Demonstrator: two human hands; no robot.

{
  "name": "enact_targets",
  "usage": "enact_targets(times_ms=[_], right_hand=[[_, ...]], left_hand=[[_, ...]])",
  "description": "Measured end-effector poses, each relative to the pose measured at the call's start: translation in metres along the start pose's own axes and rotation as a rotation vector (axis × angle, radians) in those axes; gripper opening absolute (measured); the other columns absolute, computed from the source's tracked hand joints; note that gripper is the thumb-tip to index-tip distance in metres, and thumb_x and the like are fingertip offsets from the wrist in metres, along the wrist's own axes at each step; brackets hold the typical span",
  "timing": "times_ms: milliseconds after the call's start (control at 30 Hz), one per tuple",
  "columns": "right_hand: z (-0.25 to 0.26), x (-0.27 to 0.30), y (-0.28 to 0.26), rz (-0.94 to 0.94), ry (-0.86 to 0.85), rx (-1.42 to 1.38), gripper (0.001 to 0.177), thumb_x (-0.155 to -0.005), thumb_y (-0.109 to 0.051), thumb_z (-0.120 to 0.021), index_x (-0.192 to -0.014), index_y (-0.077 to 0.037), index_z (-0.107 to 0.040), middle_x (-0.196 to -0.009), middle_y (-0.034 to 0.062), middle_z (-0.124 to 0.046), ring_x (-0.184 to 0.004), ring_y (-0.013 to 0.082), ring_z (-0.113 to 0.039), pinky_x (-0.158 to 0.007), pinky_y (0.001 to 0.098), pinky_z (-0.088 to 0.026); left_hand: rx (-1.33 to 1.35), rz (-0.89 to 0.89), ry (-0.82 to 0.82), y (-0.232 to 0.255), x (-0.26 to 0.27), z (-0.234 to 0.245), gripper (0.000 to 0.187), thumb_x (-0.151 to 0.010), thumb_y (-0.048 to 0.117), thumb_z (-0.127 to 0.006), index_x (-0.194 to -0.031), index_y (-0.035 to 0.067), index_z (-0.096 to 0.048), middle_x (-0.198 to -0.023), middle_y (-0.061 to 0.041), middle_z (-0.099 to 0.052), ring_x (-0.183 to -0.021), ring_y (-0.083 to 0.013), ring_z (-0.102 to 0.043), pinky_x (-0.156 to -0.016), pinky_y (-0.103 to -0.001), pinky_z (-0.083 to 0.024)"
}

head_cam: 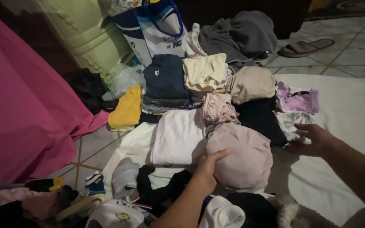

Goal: Sorting and piling various items of clothing on a white surface.

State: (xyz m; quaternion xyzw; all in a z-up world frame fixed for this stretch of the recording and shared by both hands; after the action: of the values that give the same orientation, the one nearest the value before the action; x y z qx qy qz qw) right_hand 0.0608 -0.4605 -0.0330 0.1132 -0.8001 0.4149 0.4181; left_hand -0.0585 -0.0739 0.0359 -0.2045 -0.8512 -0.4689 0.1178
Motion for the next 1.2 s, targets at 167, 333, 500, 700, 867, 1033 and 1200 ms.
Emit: enact_targets(times_ms=[167, 333, 500, 700, 867, 1033, 1200], right_hand=[[0.007, -0.020, -0.020, 0.094, -0.011, -0.036, 0.031, -0.094, -0.028, -0.066, -0.119, -0.013, -0.055, -0.118, 0.0097, -0.046, -0.104, 0.0311, -0.053, -0.098, 0.0550, -0.052], [-0.062, 0.071, -0.038, 0.559, -0.131, -0.038, 0.017, -0.097, -0.020, -0.058, -0.110, -0.011, -0.064, -0.111, 0.0071, -0.061, -0.101, 0.0251, -0.063, -0.093, 0.0434, -0.056], [-0.126, 0.150, -0.047, 0.811, -0.301, -0.084, 0.029, -0.095, -0.015, -0.050, -0.116, -0.016, -0.070, -0.111, 0.0055, -0.070, -0.098, 0.0193, -0.069, -0.080, 0.0318, -0.060], [-0.102, 0.061, 0.059, 0.590, -0.191, 0.046, 0.008, -0.101, -0.015, -0.063, -0.101, -0.006, -0.064, -0.085, 0.0093, -0.054, -0.073, 0.0232, -0.050, -0.058, 0.0353, -0.043], [-0.074, 0.029, 0.098, 0.290, -0.135, 0.041, 0.012, -0.093, -0.017, -0.062, -0.102, -0.009, -0.063, -0.083, 0.0080, -0.059, -0.071, 0.0202, -0.055, -0.060, 0.0326, -0.045], [-0.074, 0.039, 0.095, 0.258, -0.271, 0.108, 0.020, -0.092, -0.025, -0.067, -0.103, -0.010, -0.060, -0.083, 0.0068, -0.057, -0.068, 0.0204, -0.052, -0.062, 0.0364, -0.043], [-0.079, 0.085, 0.098, 0.431, 0.064, 0.068, 0.019, -0.089, -0.016, -0.069, -0.103, -0.007, -0.061, -0.085, 0.0048, -0.057, -0.077, 0.0215, -0.054, -0.072, 0.0403, -0.046]], left_hand=[[0.018, 0.011, -0.049, -0.007, -0.007, 0.008, 0.069, -0.070, 0.024, -0.084, -0.133, 0.004, -0.064, -0.125, -0.010, -0.072, -0.117, -0.0271, -0.066, -0.103, -0.042, -0.051], [0.016, -0.025, -0.086, -0.006, 0.001, 0.003, 0.071, -0.070, 0.025, -0.084, -0.134, 0.006, -0.063, -0.126, -0.009, -0.072, -0.117, -0.0248, -0.066, -0.104, -0.041, -0.050], [0.014, 0.013, 0.003, -0.004, 0.005, 0.003, 0.069, -0.070, 0.023, -0.084, -0.134, 0.009, -0.062, -0.126, -0.008, -0.071, -0.118, -0.0250, -0.065, -0.103, -0.043, -0.051], [0.047, -0.036, -0.096, -0.005, 0.005, 0.002, 0.068, -0.069, 0.024, -0.084, -0.132, 0.005, -0.064, -0.122, -0.011, -0.072, -0.114, -0.0275, -0.067, -0.099, -0.043, -0.054], [-0.037, -0.015, -0.045, -0.001, 0.010, 0.004, 0.067, -0.070, 0.025, -0.084, -0.131, 0.007, -0.064, -0.121, -0.010, -0.072, -0.111, -0.0264, -0.068, -0.096, -0.043, -0.054], [-0.042, 0.044, -0.014, 0.000, 0.010, 0.004, 0.072, -0.067, 0.029, -0.085, -0.131, 0.004, -0.064, -0.120, -0.013, -0.071, -0.110, -0.0302, -0.067, -0.095, -0.047, -0.054], [-0.096, -0.007, 0.073, 0.002, 0.008, 0.003, 0.084, -0.067, 0.036, -0.087, -0.140, 0.008, -0.056, -0.136, -0.011, -0.065, -0.124, -0.0259, -0.061, -0.105, -0.042, -0.049]])
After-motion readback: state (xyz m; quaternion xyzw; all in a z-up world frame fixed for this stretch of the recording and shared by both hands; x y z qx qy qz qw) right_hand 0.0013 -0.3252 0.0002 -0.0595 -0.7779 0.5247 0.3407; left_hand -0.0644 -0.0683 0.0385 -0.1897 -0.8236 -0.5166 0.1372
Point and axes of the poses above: each hand's wrist, its own x-axis away from the middle knuckle, its own z-axis out of the back of the hand, y = z × x, the point moved 1 cm from there along -x, towards the middle knuckle
